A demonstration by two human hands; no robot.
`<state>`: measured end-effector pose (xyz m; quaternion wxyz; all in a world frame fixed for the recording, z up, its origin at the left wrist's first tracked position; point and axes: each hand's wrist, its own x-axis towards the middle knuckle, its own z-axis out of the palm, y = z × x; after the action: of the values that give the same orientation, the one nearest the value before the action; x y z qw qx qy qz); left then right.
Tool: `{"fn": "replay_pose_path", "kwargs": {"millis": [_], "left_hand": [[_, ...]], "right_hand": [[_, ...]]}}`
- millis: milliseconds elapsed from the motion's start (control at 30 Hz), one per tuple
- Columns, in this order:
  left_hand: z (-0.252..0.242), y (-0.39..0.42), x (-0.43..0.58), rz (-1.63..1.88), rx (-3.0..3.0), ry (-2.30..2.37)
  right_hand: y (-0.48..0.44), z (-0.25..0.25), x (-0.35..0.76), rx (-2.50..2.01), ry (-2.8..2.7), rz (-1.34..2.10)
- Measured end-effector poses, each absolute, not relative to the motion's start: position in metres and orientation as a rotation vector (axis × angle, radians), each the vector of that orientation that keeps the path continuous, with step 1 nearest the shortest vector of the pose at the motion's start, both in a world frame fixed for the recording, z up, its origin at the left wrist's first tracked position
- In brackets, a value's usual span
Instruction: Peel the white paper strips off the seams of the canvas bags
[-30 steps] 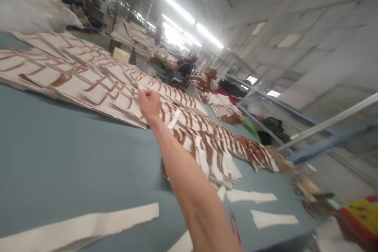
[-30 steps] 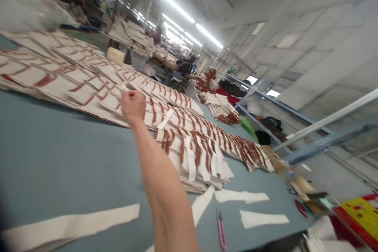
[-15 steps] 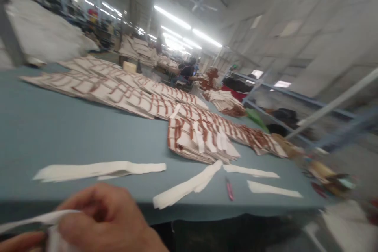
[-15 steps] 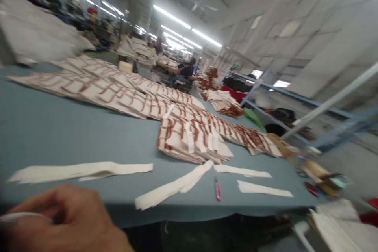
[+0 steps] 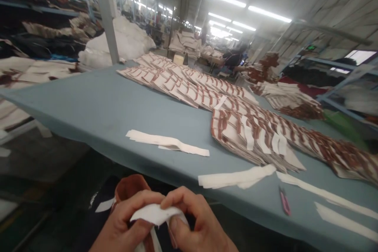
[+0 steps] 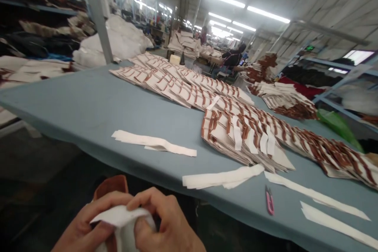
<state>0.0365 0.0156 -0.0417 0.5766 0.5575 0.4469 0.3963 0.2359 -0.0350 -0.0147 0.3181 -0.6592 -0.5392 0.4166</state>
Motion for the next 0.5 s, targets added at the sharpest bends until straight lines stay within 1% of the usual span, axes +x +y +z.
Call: {"fn": "replay_pose_path", "kwargs": {"millis": [267,367,500], "left_hand": [[-0.062,0.020,0.019,0.904,1.389,0.935],[-0.057,0.014,0.020,0.927,1.376,0.961],[-0.040,0.007,0.027,1.006,1.282,1.038]], "right_hand": [[-0.036,-0.028,0.240,-1.467,-1.435,1.205],[-0.039,-0.034,0.240,-1.440,-1.428,1.223],[-0.042,-0.037,0.236,-1.505,-1.438,1.150]]}}
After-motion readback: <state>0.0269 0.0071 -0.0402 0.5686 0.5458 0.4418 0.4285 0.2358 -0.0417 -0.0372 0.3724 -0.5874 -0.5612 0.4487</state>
